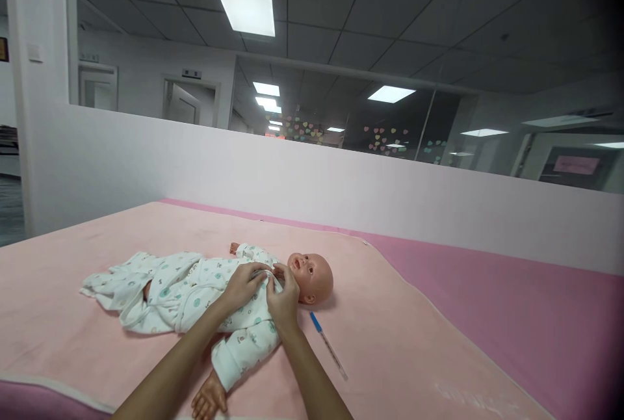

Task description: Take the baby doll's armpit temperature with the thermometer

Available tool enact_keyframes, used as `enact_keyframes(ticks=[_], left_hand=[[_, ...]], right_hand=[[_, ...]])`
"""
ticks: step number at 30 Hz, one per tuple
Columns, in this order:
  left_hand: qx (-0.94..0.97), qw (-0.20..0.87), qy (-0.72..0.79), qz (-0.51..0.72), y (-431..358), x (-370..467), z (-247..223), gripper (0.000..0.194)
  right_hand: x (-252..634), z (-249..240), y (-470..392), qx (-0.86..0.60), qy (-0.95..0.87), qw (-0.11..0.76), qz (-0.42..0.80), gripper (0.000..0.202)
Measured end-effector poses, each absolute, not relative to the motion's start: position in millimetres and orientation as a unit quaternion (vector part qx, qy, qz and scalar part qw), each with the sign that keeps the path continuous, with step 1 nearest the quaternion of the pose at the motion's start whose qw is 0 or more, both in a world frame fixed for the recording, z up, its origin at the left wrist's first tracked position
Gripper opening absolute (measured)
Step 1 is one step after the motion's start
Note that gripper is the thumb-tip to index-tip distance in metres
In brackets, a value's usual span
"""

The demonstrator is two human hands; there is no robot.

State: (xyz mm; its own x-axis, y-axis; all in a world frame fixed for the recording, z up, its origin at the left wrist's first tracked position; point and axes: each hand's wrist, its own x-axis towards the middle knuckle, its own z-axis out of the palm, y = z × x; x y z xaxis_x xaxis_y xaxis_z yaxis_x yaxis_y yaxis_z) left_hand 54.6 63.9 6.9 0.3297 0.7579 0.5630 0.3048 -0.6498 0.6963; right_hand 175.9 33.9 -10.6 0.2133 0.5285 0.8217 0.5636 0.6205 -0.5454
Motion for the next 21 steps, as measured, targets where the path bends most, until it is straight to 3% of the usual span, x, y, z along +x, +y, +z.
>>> enact_keyframes(ticks=[21], left_hand=[[0.821, 0.086, 0.406, 0.392, 57.1, 57.7, 9.0, 0.023]], right_hand=[[175.8, -11.1, 33.1, -0.436, -0.626, 0.646, -0.024, 0.018]])
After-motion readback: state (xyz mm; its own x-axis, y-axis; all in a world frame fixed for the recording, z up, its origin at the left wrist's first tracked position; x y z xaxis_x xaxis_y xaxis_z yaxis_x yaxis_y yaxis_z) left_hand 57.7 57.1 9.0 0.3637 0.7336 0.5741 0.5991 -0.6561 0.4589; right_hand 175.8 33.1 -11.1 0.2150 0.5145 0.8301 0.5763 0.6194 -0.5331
